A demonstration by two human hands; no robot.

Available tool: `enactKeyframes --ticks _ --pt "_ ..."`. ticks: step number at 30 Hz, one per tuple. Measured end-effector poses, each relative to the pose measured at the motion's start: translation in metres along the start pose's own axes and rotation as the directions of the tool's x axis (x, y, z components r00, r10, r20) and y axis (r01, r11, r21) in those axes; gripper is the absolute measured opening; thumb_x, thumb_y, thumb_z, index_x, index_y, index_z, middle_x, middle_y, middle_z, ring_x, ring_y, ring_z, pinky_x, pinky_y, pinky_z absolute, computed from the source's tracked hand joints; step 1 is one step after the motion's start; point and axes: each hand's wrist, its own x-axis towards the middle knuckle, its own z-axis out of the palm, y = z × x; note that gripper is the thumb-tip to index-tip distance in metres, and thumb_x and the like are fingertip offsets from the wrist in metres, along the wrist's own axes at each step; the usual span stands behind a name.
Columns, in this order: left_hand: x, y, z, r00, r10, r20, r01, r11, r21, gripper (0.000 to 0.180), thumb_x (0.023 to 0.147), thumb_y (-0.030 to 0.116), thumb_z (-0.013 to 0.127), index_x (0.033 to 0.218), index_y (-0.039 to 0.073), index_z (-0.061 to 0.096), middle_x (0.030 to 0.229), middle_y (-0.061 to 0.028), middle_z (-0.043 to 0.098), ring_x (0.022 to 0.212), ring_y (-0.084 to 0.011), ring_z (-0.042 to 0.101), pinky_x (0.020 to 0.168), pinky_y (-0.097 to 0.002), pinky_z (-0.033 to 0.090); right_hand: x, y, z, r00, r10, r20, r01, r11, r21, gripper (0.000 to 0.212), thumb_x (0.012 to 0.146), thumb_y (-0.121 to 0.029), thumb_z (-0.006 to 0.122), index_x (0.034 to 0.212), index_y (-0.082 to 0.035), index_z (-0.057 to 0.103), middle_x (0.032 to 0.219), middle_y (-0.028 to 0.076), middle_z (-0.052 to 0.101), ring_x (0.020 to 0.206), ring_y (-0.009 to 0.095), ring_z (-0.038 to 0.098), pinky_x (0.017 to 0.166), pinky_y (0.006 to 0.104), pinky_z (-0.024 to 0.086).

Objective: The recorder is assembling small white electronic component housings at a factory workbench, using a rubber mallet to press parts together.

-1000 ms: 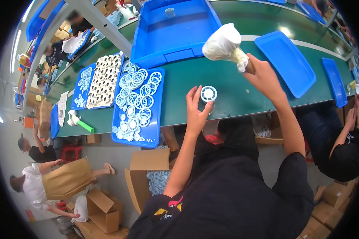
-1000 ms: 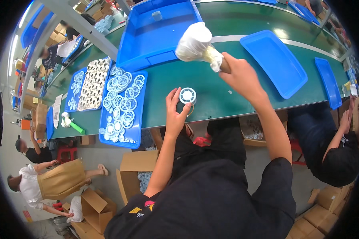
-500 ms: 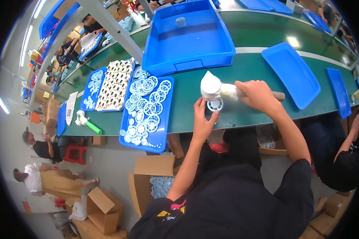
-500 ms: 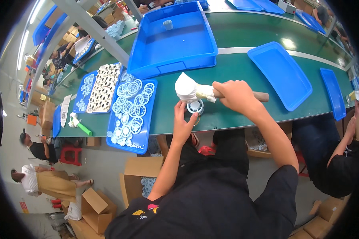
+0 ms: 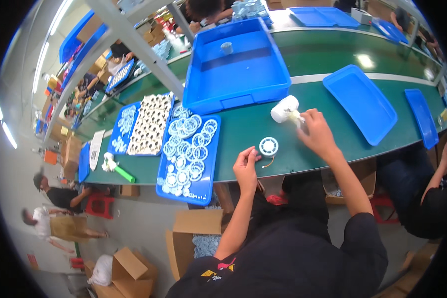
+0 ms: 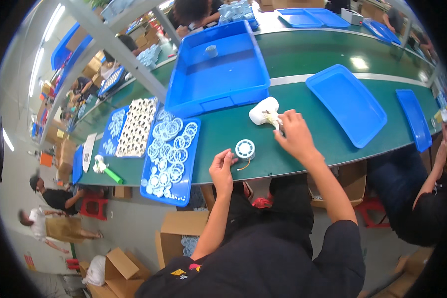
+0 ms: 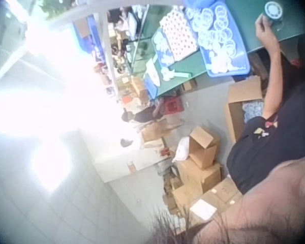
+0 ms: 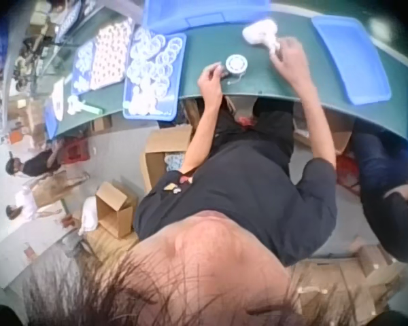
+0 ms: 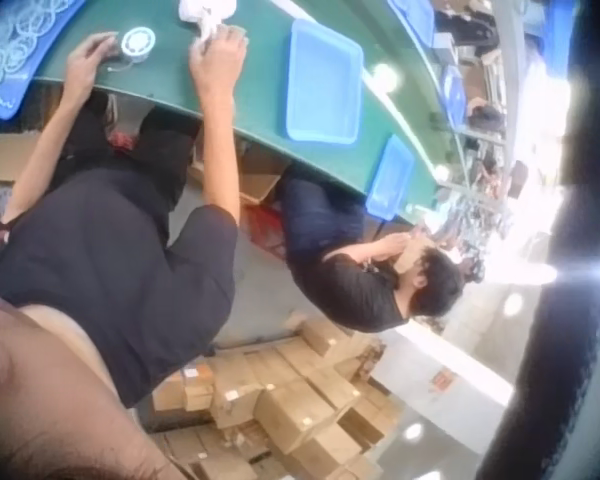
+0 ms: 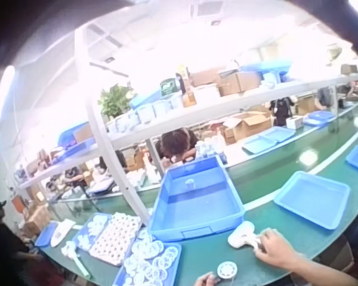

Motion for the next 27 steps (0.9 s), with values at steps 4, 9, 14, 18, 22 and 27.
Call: enactKeyframes --ticks 4,9,14,18,22,27 --pt "0.001 -0.006 -0.014 0.998 -0.031 -0.061 0.032 0.999 0.011 0.02 0.104 0.018 0.069 0.101 -0.002 0.069 0.085 -0.0065 0.068 0.069 -0.0131 0.066 0.064 -0.0283 0.059 -0.017 -0.056 0.014 0.968 -0.099 0.229 0.012 0.935 0.354 0.06 0.091 -0.03 0.076 0.141 -0.006 0.054 0.139 0.023 0.055 0.118 0.042 0.062 0.096 0.0471 0.054" --pt "-0.006 0.007 -0.001 0.998 -0.066 -0.003 0.065 0.992 -0.105 0.048 0.11 0.039 0.058 0.074 0.007 0.052 0.055 0.0035 0.038 0.045 -0.0056 0.034 0.039 -0.0234 0.03 -0.027 -0.066 0.039 0.903 -0.189 0.387 0.137 0.978 0.158 0.068 0.087 -0.039 0.079 0.145 -0.016 0.051 0.129 0.018 0.058 0.102 0.039 0.071 0.082 0.0474 0.06" --pt "-0.003 0.006 -0.012 0.986 -0.067 0.154 0.11 0.951 -0.288 0.062 0.112 0.045 0.049 0.061 0.013 0.036 0.051 0.0021 0.032 0.042 -0.0083 0.027 0.037 -0.0241 0.024 -0.016 -0.063 0.021 0.94 -0.176 0.293 0.11 0.967 0.228 0.054 0.086 -0.032 0.079 0.134 -0.014 0.061 0.109 0.014 0.065 0.101 0.035 0.07 0.081 0.0459 0.058" --pt "-0.039 0.002 -0.045 0.973 -0.112 0.202 0.109 0.994 0.026 0.058 0.112 0.041 0.05 0.064 0.01 0.045 0.054 0.0001 0.042 0.045 -0.0096 0.037 0.043 -0.026 0.029 -0.018 -0.035 -0.004 0.995 -0.026 0.096 -0.021 0.891 0.454 0.049 0.088 -0.029 0.08 0.127 -0.004 0.064 0.117 0.015 0.067 0.101 0.029 0.069 0.088 0.0397 0.056" --pt "-0.119 -0.08 -0.121 0.97 -0.015 0.242 -0.162 0.703 0.693 0.037 0.098 0.033 0.071 0.117 0.002 0.067 0.109 -0.0203 0.068 0.105 -0.0315 0.068 0.09 -0.0427 0.053 -0.037 0.036 -0.055 0.899 0.407 -0.16 -0.266 0.8 0.537 0.042 0.09 -0.019 0.076 0.124 -0.001 0.059 0.113 0.013 0.066 0.101 0.023 0.067 0.087 0.0364 0.055" --pt "-0.172 -0.143 -0.168 0.988 0.012 0.153 -0.148 0.347 0.926 0.092 0.088 0.049 0.076 0.156 0.0 0.038 0.158 -0.0335 0.034 0.146 -0.0519 0.035 0.118 -0.0604 0.032 -0.063 0.122 -0.098 0.734 0.432 -0.524 -0.502 0.865 0.009 0.065 0.094 -0.012 0.072 0.151 -0.002 0.045 0.127 0.021 0.055 0.117 0.037 0.059 0.101 0.0447 0.049"
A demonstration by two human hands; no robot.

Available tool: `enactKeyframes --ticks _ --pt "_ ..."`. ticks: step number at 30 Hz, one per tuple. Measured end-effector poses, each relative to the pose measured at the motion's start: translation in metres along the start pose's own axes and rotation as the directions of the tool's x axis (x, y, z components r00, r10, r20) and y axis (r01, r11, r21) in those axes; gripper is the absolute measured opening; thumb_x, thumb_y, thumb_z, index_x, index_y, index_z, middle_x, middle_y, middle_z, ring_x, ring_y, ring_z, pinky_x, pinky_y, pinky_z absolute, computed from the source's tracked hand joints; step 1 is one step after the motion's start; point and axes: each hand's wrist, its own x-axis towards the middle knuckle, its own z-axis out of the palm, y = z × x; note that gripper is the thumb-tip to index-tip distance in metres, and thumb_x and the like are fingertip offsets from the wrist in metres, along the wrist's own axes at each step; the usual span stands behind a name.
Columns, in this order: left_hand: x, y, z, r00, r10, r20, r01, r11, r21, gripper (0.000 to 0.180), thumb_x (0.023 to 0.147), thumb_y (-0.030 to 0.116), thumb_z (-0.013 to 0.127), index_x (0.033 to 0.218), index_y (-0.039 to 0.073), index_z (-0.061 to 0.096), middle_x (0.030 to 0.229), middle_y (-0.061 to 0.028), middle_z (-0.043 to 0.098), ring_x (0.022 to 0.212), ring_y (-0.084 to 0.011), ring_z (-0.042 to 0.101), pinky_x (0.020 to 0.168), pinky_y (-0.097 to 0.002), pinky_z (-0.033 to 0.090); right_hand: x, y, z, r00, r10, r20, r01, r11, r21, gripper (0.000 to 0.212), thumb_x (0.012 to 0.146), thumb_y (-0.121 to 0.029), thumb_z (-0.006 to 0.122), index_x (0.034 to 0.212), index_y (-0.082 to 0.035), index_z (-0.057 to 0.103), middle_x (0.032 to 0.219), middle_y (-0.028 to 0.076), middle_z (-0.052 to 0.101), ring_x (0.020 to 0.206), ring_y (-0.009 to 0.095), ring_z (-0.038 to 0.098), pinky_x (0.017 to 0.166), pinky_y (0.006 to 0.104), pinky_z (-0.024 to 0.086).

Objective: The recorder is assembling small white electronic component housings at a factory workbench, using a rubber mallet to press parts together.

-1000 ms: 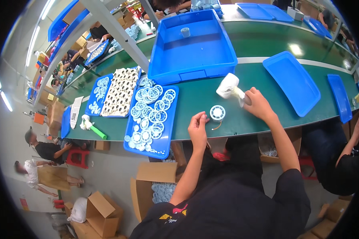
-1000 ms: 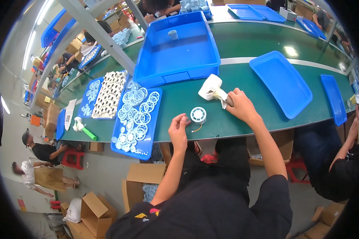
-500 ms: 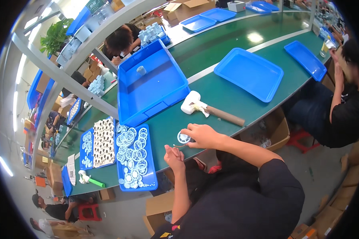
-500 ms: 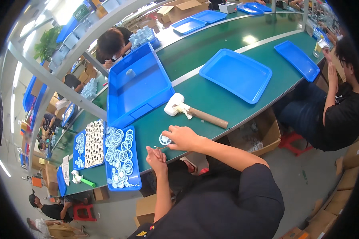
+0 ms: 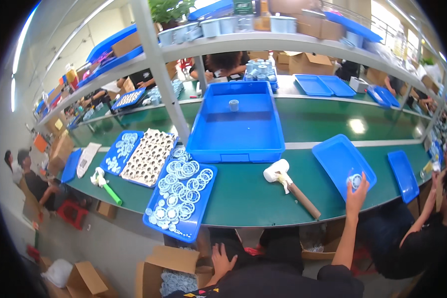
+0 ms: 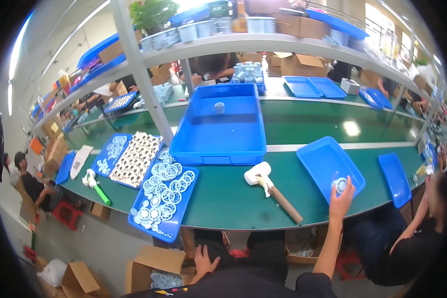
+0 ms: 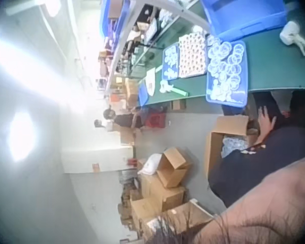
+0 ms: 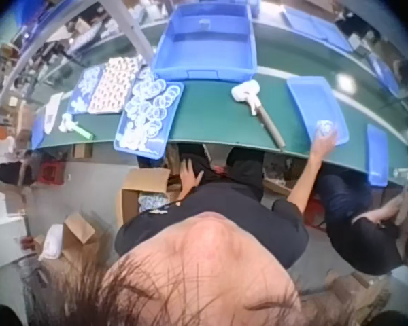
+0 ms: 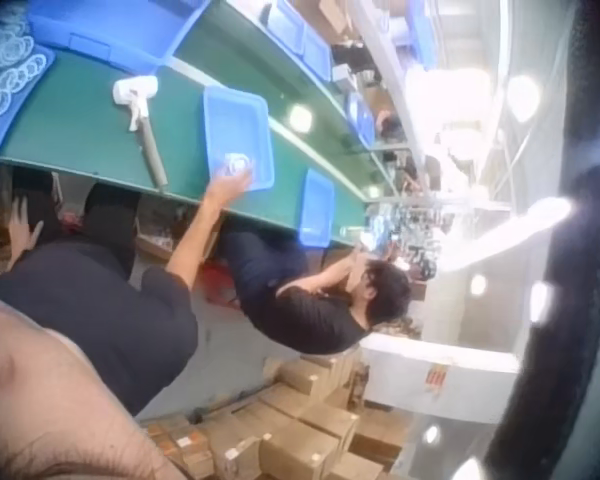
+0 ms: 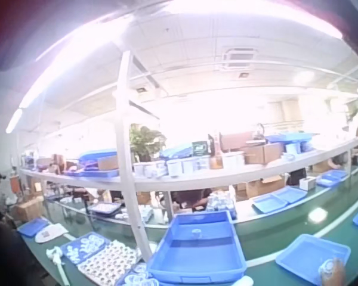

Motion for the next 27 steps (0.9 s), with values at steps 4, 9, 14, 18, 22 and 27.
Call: enactKeyframes --ticks 4,9,14,18,22,27 --pt "0.05 0.006 0.027 0.96 -0.274 -0.056 0.275 0.961 0.019 0.113 0.084 0.054 0.079 0.158 -0.011 0.024 0.159 -0.0411 0.027 0.149 -0.0555 0.028 0.12 -0.0616 0.028 0.003 0.077 0.016 0.965 0.014 0.262 0.072 0.946 -0.317 0.065 0.092 -0.022 0.076 0.148 -0.003 0.048 0.125 0.023 0.054 0.117 0.043 0.058 0.1 0.0494 0.049" --pt "0.141 0.008 0.035 0.795 -0.602 0.076 0.6 0.798 0.051 0.101 0.086 0.061 0.072 0.153 -0.005 0.036 0.153 -0.0356 0.041 0.142 -0.0515 0.041 0.116 -0.0605 0.035 0.005 0.042 0.011 0.983 0.043 0.181 0.037 0.909 -0.415 0.068 0.094 -0.035 0.076 0.143 0.003 0.049 0.142 0.027 0.05 0.133 0.047 0.049 0.11 0.0535 0.042" --pt "0.176 -0.041 0.052 0.845 -0.533 0.03 0.534 0.843 -0.066 0.074 0.092 0.058 0.062 0.144 0.005 0.058 0.144 -0.0266 0.059 0.134 -0.0432 0.056 0.113 -0.0554 0.041 0.027 -0.03 0.041 0.983 -0.156 0.092 0.177 0.937 -0.3 0.06 0.098 -0.031 0.071 0.142 0.004 0.051 0.145 0.028 0.049 0.136 0.046 0.046 0.115 0.0522 0.039" --pt "0.183 -0.06 0.041 0.855 -0.517 0.028 0.518 0.852 -0.072 0.073 0.092 0.058 0.063 0.143 0.005 0.059 0.143 -0.0266 0.059 0.133 -0.0431 0.056 0.113 -0.0548 0.042 0.038 -0.155 0.099 0.896 -0.371 0.242 0.379 0.925 0.016 0.05 0.098 -0.019 0.067 0.141 0.003 0.053 0.145 0.026 0.05 0.138 0.043 0.047 0.117 0.0481 0.038" --pt "0.225 -0.083 0.037 0.841 -0.539 -0.049 0.531 0.84 -0.11 0.072 0.092 0.057 0.063 0.142 0.005 0.059 0.142 -0.0266 0.06 0.133 -0.043 0.056 0.113 -0.0543 0.042 0.059 -0.249 0.217 0.673 -0.665 0.325 0.613 0.747 0.259 0.048 0.095 -0.015 0.069 0.139 -0.001 0.056 0.145 0.024 0.052 0.132 0.044 0.054 0.11 0.0484 0.046" --pt "0.248 -0.144 0.008 0.757 -0.623 -0.197 0.612 0.782 -0.118 0.071 0.092 0.056 0.063 0.14 0.005 0.06 0.141 -0.0266 0.061 0.132 -0.0428 0.057 0.113 -0.0535 0.042 0.081 -0.362 0.417 0.369 -0.673 0.641 0.815 0.565 0.124 0.066 0.09 -0.032 0.075 0.148 -0.01 0.05 0.152 0.019 0.05 0.134 0.042 0.056 0.104 0.0474 0.052"
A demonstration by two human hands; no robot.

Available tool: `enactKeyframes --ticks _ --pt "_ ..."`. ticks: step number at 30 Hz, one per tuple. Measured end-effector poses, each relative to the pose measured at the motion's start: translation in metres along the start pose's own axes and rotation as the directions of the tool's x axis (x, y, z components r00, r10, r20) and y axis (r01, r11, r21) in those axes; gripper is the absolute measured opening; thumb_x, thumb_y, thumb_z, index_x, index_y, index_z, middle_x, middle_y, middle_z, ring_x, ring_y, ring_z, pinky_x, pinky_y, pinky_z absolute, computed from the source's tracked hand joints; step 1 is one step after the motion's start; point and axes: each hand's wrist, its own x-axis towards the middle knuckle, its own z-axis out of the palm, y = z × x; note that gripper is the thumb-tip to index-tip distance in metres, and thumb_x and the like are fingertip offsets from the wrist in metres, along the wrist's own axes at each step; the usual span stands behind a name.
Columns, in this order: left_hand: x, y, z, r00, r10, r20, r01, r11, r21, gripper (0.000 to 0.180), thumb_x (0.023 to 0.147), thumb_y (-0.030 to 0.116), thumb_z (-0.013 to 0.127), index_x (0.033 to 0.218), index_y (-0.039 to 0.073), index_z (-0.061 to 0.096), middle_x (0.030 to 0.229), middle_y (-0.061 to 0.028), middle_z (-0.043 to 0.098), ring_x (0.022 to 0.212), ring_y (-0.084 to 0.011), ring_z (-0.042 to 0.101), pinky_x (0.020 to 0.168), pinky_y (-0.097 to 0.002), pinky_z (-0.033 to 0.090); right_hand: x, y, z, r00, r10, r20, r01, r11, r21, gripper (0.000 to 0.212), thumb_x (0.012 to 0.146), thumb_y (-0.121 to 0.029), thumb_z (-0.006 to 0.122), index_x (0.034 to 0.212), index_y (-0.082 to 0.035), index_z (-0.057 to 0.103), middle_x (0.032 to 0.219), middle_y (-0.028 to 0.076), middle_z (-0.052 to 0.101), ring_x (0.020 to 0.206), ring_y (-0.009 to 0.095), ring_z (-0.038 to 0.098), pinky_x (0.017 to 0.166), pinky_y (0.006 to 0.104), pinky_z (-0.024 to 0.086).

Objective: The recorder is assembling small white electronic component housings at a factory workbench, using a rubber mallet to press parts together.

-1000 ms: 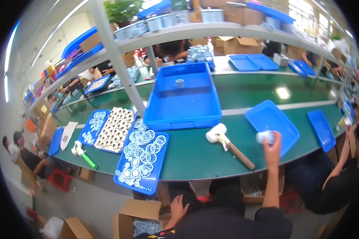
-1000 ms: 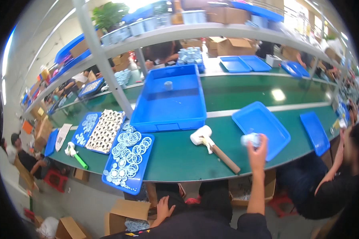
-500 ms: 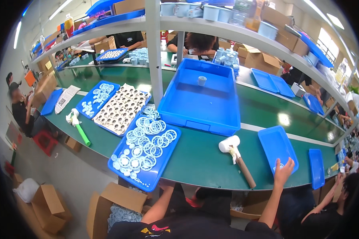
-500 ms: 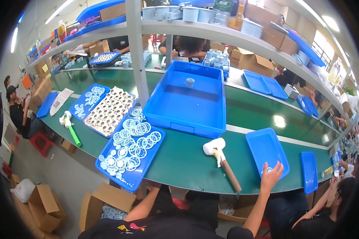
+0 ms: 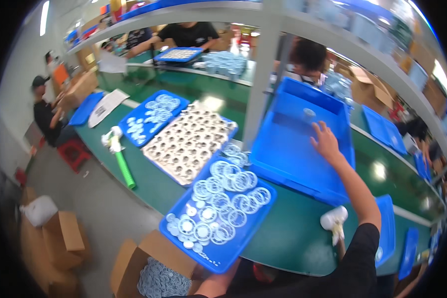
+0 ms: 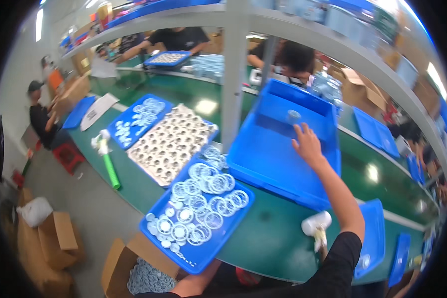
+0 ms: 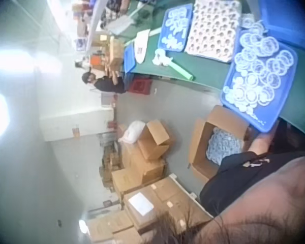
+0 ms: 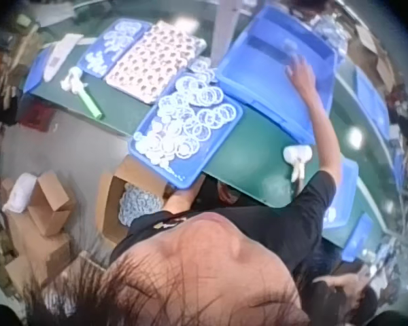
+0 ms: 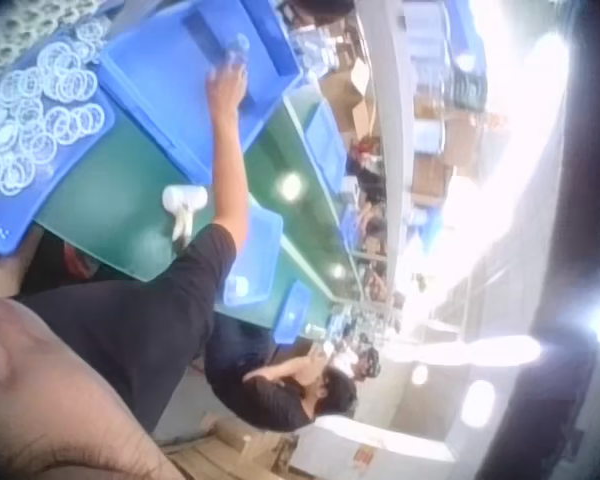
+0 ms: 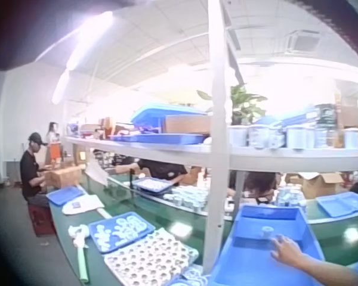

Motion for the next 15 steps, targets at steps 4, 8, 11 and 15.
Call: enactKeyframes --ticks 4,8,11,15 --pt "0.03 0.0 -0.016 0.983 -0.089 -0.157 0.089 0.996 -0.006 0.069 0.092 0.056 0.063 0.139 0.005 0.061 0.14 -0.0267 0.061 0.132 -0.0426 0.057 0.113 -0.0529 0.042 0.114 0.099 0.084 0.982 0.141 0.129 -0.097 0.95 -0.296 0.096 0.089 -0.048 0.076 0.167 -0.021 0.024 0.175 0.011 0.02 0.154 0.036 0.035 0.124 0.0511 0.034" --pt "0.066 -0.028 -0.055 0.945 -0.11 -0.307 0.131 0.99 0.048 0.068 0.092 0.055 0.063 0.138 0.005 0.062 0.139 -0.0267 0.062 0.131 -0.0425 0.057 0.113 -0.0523 0.043 0.157 0.072 0.138 0.916 0.37 0.153 -0.384 0.921 0.07 0.083 0.088 -0.032 0.077 0.159 -0.018 0.037 0.169 0.014 0.031 0.143 0.045 0.048 0.113 0.0532 0.048" --pt "0.075 -0.007 -0.056 0.943 -0.05 -0.33 0.079 0.994 0.075 0.068 0.092 0.055 0.063 0.137 0.005 0.062 0.138 -0.0267 0.062 0.131 -0.0424 0.058 0.113 -0.0519 0.043 0.141 0.069 0.166 0.979 0.196 0.048 -0.201 0.973 0.112 0.07 0.089 -0.018 0.073 0.152 -0.014 0.044 0.158 0.018 0.043 0.124 0.05 0.061 0.102 0.0526 0.055" --pt "0.02 0.025 -0.029 0.972 0.101 -0.214 -0.084 0.993 0.085 0.066 0.092 0.054 0.064 0.136 0.004 0.063 0.138 -0.0267 0.063 0.13 -0.0423 0.058 0.113 -0.0513 0.043 0.066 0.105 0.142 0.965 -0.197 -0.171 0.199 0.98 -0.005 0.06 0.089 -0.016 0.073 0.145 -0.013 0.052 0.147 0.019 0.053 0.119 0.046 0.065 0.101 0.052 0.055"
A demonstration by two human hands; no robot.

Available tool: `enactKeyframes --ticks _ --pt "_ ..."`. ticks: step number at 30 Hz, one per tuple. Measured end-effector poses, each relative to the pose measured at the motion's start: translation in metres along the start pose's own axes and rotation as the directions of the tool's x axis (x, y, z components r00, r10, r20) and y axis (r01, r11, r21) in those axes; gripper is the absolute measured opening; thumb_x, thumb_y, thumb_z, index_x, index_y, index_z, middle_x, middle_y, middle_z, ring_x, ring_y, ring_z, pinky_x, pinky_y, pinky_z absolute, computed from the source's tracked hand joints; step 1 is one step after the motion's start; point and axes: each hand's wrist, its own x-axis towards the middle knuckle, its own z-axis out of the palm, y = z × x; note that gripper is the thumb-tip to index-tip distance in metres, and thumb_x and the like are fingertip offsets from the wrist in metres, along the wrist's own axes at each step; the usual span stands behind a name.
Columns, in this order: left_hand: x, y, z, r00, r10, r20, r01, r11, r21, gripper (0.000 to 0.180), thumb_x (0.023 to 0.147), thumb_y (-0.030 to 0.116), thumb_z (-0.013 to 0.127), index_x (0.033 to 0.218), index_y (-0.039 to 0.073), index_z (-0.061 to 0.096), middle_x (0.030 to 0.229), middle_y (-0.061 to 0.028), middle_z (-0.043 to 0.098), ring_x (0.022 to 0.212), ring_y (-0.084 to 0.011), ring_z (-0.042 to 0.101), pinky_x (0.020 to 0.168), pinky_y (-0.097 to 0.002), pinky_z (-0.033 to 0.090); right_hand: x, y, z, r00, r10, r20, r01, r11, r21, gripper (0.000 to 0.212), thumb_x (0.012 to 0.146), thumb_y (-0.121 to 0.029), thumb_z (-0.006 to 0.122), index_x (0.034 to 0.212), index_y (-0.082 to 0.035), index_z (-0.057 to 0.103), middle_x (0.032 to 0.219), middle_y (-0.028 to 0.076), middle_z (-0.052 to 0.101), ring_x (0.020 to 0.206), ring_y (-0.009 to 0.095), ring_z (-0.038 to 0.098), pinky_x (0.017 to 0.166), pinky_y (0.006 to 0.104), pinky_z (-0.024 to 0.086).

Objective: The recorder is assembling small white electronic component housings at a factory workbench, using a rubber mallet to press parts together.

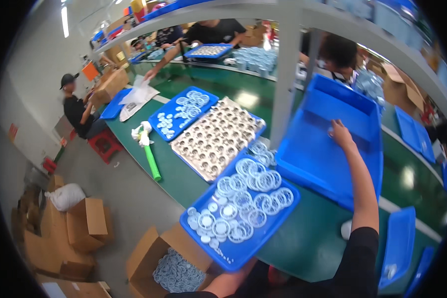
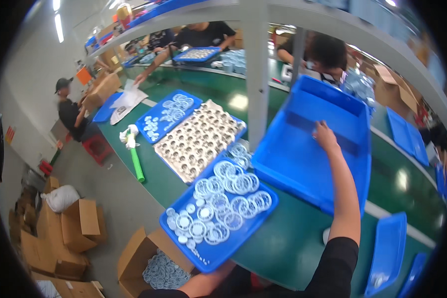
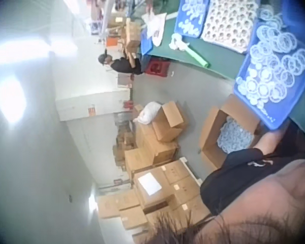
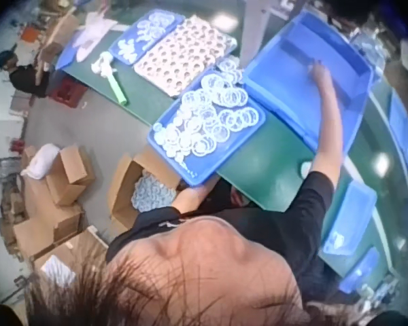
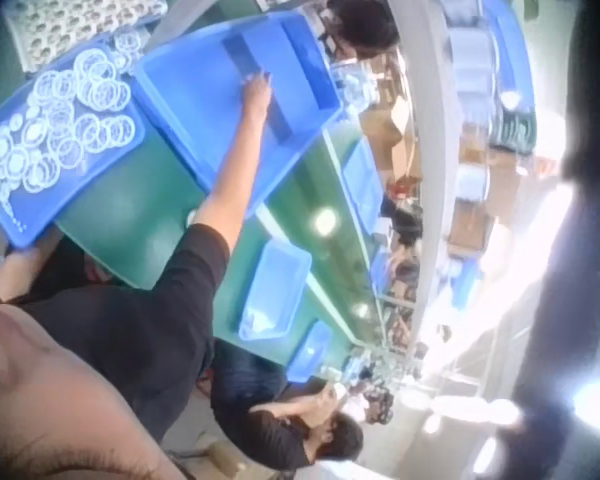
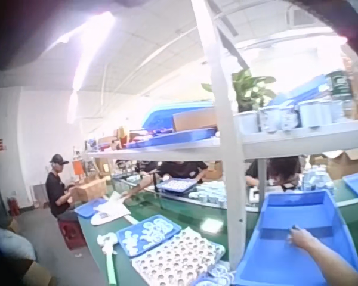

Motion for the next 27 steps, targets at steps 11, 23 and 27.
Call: enactKeyframes --ticks 11,23,27 --pt "-0.173 0.0 -0.064 0.995 0.098 0.0 -0.096 0.975 -0.199 0.046 0.097 0.025 0.067 0.132 -0.004 0.059 0.128 -0.0323 0.062 0.121 -0.0511 0.057 0.102 -0.0567 0.044 -0.156 -0.19 -0.27 0.994 -0.096 -0.044 0.105 0.835 0.54 0.06 0.084 -0.026 0.08 0.136 -0.007 0.058 0.132 0.015 0.066 0.121 0.037 0.062 0.103 0.0445 0.049" --pt "-0.287 0.12 -0.219 0.815 0.542 -0.206 -0.557 0.631 -0.54 0.046 0.092 0.003 0.066 0.137 -0.002 0.054 0.141 -0.0238 0.05 0.129 -0.0423 0.053 0.111 -0.0479 0.044 -0.293 -0.286 -0.257 0.944 -0.316 0.096 0.17 0.713 0.68 0.049 0.094 -0.013 0.072 0.141 -0.01 0.06 0.16 0.012 0.049 0.131 0.037 0.056 0.111 0.0456 0.047" --pt "-0.228 0.179 -0.209 0.692 0.698 -0.184 -0.681 0.547 -0.486 0.077 0.087 0.012 0.077 0.153 0.001 0.038 0.148 -0.0256 0.046 0.138 -0.0462 0.045 0.116 -0.0502 0.039 -0.309 -0.279 -0.243 0.967 -0.248 0.053 0.119 0.626 0.771 0.045 0.097 -0.013 0.067 0.142 -0.01 0.063 0.162 0.015 0.046 0.141 0.039 0.051 0.115 0.045 0.044"
